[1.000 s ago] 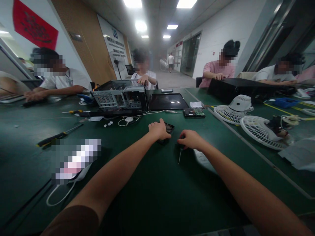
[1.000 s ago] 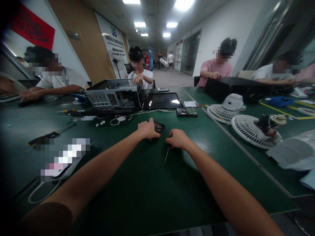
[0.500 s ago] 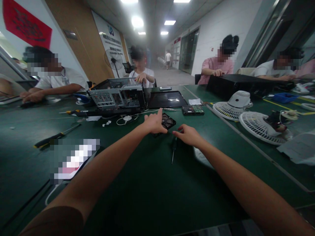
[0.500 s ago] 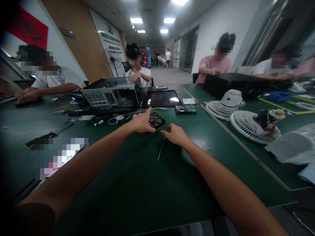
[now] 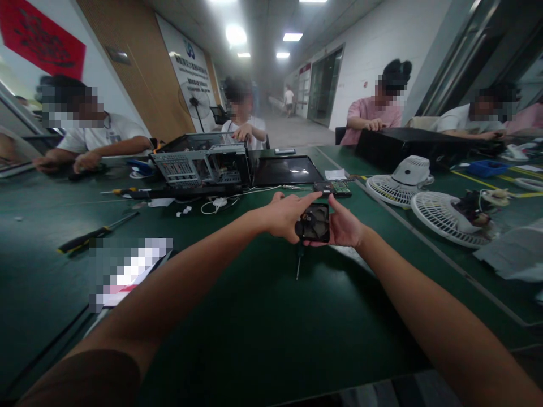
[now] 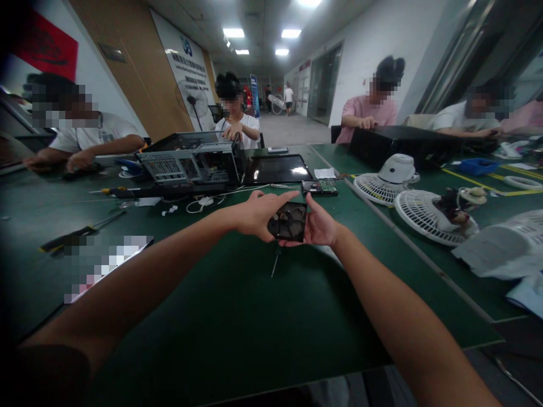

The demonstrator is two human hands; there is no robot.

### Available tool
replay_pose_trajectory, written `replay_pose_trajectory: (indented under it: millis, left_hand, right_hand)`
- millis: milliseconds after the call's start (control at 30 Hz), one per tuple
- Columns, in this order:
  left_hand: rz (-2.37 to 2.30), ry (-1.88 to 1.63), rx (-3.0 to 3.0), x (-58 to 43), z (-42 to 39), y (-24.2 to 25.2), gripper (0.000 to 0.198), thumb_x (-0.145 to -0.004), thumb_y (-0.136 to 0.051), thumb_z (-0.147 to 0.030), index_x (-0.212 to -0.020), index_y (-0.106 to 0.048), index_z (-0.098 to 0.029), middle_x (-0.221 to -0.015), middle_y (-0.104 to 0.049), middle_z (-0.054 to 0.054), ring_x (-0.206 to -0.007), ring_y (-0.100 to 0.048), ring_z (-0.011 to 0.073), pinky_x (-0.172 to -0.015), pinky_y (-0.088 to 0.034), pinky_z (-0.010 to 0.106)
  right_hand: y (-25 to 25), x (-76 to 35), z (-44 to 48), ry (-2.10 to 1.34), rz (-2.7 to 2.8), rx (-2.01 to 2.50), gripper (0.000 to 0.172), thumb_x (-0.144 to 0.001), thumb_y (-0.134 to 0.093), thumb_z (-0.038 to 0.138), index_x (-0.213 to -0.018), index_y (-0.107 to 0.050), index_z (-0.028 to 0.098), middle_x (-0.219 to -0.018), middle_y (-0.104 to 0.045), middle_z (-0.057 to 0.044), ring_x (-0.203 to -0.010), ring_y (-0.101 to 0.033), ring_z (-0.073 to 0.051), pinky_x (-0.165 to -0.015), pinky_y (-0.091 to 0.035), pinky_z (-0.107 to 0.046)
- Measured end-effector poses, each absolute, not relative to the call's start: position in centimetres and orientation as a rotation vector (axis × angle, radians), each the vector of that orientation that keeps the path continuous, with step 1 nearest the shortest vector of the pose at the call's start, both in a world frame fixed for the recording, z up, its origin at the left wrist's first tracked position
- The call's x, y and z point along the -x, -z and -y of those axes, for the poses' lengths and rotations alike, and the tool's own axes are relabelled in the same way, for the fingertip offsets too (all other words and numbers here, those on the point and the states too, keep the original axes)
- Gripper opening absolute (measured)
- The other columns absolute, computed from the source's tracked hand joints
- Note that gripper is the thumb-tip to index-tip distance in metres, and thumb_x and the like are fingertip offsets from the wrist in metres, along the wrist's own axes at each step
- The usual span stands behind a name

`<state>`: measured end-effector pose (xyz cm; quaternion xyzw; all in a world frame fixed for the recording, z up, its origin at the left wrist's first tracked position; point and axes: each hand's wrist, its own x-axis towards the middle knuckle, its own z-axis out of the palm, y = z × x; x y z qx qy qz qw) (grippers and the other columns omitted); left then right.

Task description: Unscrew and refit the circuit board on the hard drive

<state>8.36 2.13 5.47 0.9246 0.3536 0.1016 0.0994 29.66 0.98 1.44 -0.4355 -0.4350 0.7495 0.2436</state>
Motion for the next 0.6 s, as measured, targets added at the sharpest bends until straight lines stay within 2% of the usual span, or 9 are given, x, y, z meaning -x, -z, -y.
replay_pose_trajectory:
  millis: [67, 167, 267, 367, 433, 533, 600]
  left_hand:
    - [-0.932, -0.378, -2.787, -8.3, -2.4, -5.3, 0.111, -0.064, -0.084, -0.032, -0.158, -0.025, -0.033, -0.139, -0.058, 0.011, -0.135, -0.048, 0.041, -0.114, -0.026, 0.056]
    - [-0.913, -0.316, -2.826, -8.4, -2.5, -5.1, 0.114, -0.062, -0.085, -0.03, -0.158, -0.025, -0.032, -0.14, -0.058, 0.012, -0.135, -0.047, 0.0414, -0.116, -0.022, 0.061]
    - [-1.023, -0.233, -2.854, -8.8, -2.2, -5.0, 0.117, -0.062, -0.085, -0.028, -0.16, -0.021, -0.027, -0.154, -0.046, 0.015, -0.147, -0.031, 0.0424, -0.12, -0.012, 0.063]
    - [-1.099, -0.292, -2.899, -9.0, -1.8, -4.4, 0.113, -0.068, -0.081, -0.029, -0.161, -0.018, -0.024, -0.165, -0.028, 0.015, -0.154, -0.014, 0.0409, -0.123, -0.004, 0.061]
    - [-1.148, -0.378, -2.891, -8.9, -1.6, -3.4, 0.098, -0.079, -0.073, -0.028, -0.162, -0.019, -0.022, -0.167, -0.025, 0.014, -0.154, -0.016, 0.0369, -0.124, -0.006, 0.056]
    - [-1.135, -0.501, -2.807, -8.6, -1.4, -0.9, 0.068, -0.095, -0.056, -0.031, -0.158, -0.033, -0.02, -0.162, -0.037, 0.013, -0.151, -0.027, 0.0316, -0.124, -0.018, 0.05]
    - [-1.053, -0.528, -2.714, -8.3, -1.2, 0.7, 0.054, -0.102, -0.048, -0.037, -0.153, -0.042, -0.023, -0.157, -0.045, 0.01, -0.147, -0.037, 0.027, -0.121, -0.027, 0.044]
  right_hand:
    - [-1.6, -29.5, -0.7, -2.113, 1.174, 1.138, 0.083, -0.092, -0.016, 0.081, -0.118, -0.063, 0.017, -0.101, -0.075, -0.017, -0.093, -0.072, -0.03, -0.081, -0.056, -0.048]
    - [-1.6, -29.1, -0.6, -2.195, 1.12, 1.115, 0.085, -0.093, -0.012, 0.078, -0.115, -0.066, 0.015, -0.097, -0.075, -0.017, -0.089, -0.073, -0.029, -0.082, -0.056, -0.048]
    - [-1.7, -29.1, -0.8, -2.179, 1.07, 1.15, 0.076, -0.096, -0.017, 0.071, -0.111, -0.068, 0.015, -0.094, -0.075, -0.016, -0.086, -0.072, -0.028, -0.081, -0.056, -0.045]
    - [-2.2, -30.4, -1.4, -2.095, 1.021, 1.144, 0.07, -0.097, -0.021, 0.065, -0.11, -0.069, 0.015, -0.095, -0.076, -0.017, -0.086, -0.072, -0.028, -0.08, -0.055, -0.044]
    - [-2.6, -32.3, -1.8, -1.973, 0.997, 1.142, 0.066, -0.098, -0.022, 0.062, -0.113, -0.068, 0.016, -0.1, -0.076, -0.017, -0.089, -0.072, -0.028, -0.08, -0.054, -0.044]
    - [-3.0, -36.5, -2.3, -1.726, 0.929, 1.118, 0.064, -0.1, -0.019, 0.055, -0.115, -0.067, 0.015, -0.111, -0.073, -0.022, -0.091, -0.072, -0.028, -0.078, -0.051, -0.044]
    - [-2.9, -39.4, -2.7, -1.566, 0.856, 1.124, 0.062, -0.102, -0.018, 0.051, -0.113, -0.068, 0.014, -0.118, -0.07, -0.026, -0.093, -0.072, -0.028, -0.077, -0.048, -0.045]
